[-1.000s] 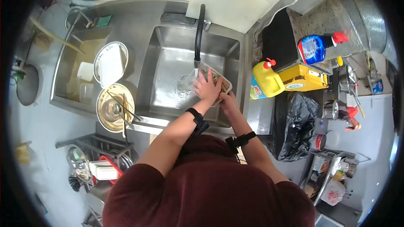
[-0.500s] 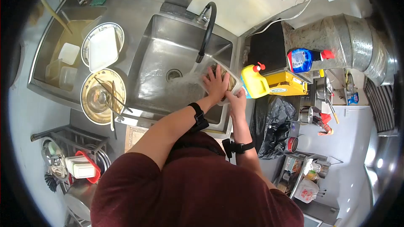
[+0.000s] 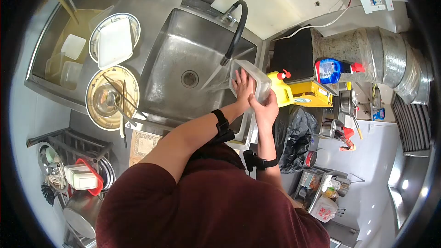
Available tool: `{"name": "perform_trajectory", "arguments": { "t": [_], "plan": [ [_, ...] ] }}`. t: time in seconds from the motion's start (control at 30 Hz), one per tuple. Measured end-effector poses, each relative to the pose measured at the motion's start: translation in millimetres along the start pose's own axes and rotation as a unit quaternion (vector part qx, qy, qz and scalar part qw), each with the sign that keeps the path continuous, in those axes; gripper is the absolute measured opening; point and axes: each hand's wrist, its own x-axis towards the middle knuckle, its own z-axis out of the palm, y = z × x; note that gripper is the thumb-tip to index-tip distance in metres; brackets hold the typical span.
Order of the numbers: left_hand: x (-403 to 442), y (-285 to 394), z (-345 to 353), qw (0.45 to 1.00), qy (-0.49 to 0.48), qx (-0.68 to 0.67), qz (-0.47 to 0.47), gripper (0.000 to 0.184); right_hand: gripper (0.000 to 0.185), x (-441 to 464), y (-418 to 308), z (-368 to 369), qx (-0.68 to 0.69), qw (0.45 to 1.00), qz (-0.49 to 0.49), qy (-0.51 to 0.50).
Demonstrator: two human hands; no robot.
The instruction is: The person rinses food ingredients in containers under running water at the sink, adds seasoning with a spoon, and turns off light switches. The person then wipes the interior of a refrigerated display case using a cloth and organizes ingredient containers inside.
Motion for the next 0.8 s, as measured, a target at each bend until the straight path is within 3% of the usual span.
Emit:
{"name": "perform_trajectory", "arguments": {
  "t": [0.1,0.4,0.5,0.6,0.63,0.7,0.8],
  "plan": [
    [-1,-2,5,0.999,0.022,-0.045,0.009,0.046,0.071,-1,-7,-1,-0.051,0.998,-0.037,0.014],
    [-1,12,-7,0.994,-0.034,-0.096,-0.042,0.055,0.068,-7,-31,-7,-0.075,0.997,-0.034,0.0],
    [2,0,-1,0.998,-0.041,-0.042,-0.036,0.056,0.067,-3,-14,2,-0.062,0.996,-0.058,0.01],
    [16,-21,5,0.993,-0.034,0.078,-0.076,0.051,0.057,8,33,25,0.074,0.994,0.058,-0.053],
    [18,-22,-2,0.989,-0.036,0.114,-0.088,0.048,0.048,9,55,35,0.173,0.968,0.157,-0.096],
    [24,-6,-53,0.978,-0.044,0.17,-0.11,0.039,0.031,12,93,58,0.367,0.851,0.334,-0.173],
    [36,-31,-92,0.939,-0.225,0.249,-0.072,0.033,0.042,17,103,89,0.503,0.672,0.474,-0.267]
  ]
}}
